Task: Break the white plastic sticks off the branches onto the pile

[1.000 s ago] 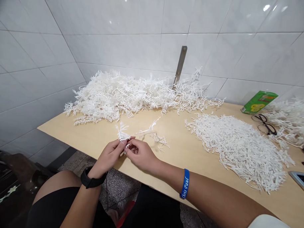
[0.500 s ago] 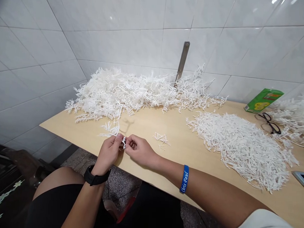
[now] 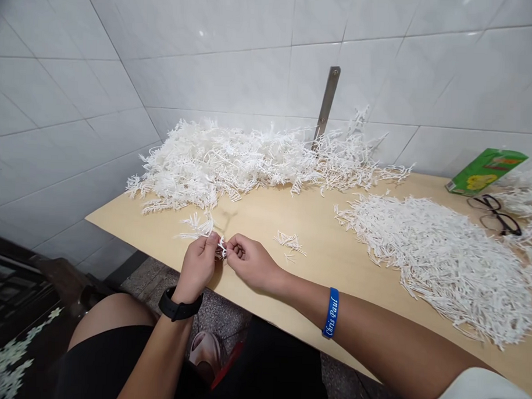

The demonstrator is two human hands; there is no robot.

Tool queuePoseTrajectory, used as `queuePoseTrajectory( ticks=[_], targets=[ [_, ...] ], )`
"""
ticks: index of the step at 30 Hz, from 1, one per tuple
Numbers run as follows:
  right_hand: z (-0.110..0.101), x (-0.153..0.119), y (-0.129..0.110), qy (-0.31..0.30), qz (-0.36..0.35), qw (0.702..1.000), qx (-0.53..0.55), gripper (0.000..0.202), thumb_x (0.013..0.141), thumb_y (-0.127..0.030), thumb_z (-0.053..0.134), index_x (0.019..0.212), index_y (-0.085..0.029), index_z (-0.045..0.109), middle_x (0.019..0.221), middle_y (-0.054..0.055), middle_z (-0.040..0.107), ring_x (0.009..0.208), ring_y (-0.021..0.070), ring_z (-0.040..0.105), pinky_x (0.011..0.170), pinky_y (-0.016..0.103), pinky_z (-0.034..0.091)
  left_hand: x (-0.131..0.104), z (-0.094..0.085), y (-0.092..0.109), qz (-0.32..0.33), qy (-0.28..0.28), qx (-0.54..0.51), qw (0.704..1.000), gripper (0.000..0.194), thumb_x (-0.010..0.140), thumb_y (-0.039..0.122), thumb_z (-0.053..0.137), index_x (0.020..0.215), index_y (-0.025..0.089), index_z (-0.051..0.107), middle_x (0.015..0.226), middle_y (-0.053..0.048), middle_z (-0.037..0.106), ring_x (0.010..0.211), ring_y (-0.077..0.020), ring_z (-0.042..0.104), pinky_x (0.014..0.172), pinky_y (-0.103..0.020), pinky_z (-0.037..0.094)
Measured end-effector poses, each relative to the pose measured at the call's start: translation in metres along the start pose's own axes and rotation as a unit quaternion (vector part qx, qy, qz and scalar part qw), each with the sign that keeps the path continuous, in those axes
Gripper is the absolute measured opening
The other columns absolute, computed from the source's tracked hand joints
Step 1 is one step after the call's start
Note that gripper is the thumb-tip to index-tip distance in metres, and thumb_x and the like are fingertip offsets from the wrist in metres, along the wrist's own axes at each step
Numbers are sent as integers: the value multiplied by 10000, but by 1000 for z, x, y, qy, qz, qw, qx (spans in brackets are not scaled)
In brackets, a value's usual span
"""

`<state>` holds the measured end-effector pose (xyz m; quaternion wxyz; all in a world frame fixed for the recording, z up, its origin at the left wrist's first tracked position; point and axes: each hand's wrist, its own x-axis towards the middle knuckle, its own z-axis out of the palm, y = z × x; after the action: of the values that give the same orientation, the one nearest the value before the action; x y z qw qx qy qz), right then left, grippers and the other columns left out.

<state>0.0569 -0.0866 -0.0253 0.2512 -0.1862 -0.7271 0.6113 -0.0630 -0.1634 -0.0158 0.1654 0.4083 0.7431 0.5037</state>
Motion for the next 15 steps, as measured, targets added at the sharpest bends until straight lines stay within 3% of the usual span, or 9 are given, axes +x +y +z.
queuePoseTrajectory(
  ticks=[4, 15],
  targets=[
    [0, -1, 1, 5, -1, 1000, 0, 115, 850, -285, 510, 800, -183, 490, 690, -38, 463, 628, 105, 420, 591, 242, 339, 0, 1, 0, 1, 14, 7, 1000, 406, 912, 428, 399, 593, 188, 469, 555, -1, 517, 564, -150, 493, 556, -259, 363],
    [-1, 2, 1, -7, -9, 1000, 0, 144, 871, -285, 480, 767, -184, 481, 686, -27, 501, 650, 115, 460, 627, 250, 369, -2, 0, -3, 8, 9, 3, 1000, 409, 906, 444, 403, 620, 179, 527, 608, -30, 605, 607, -170, 561, 597, -278, 404]
  ],
)
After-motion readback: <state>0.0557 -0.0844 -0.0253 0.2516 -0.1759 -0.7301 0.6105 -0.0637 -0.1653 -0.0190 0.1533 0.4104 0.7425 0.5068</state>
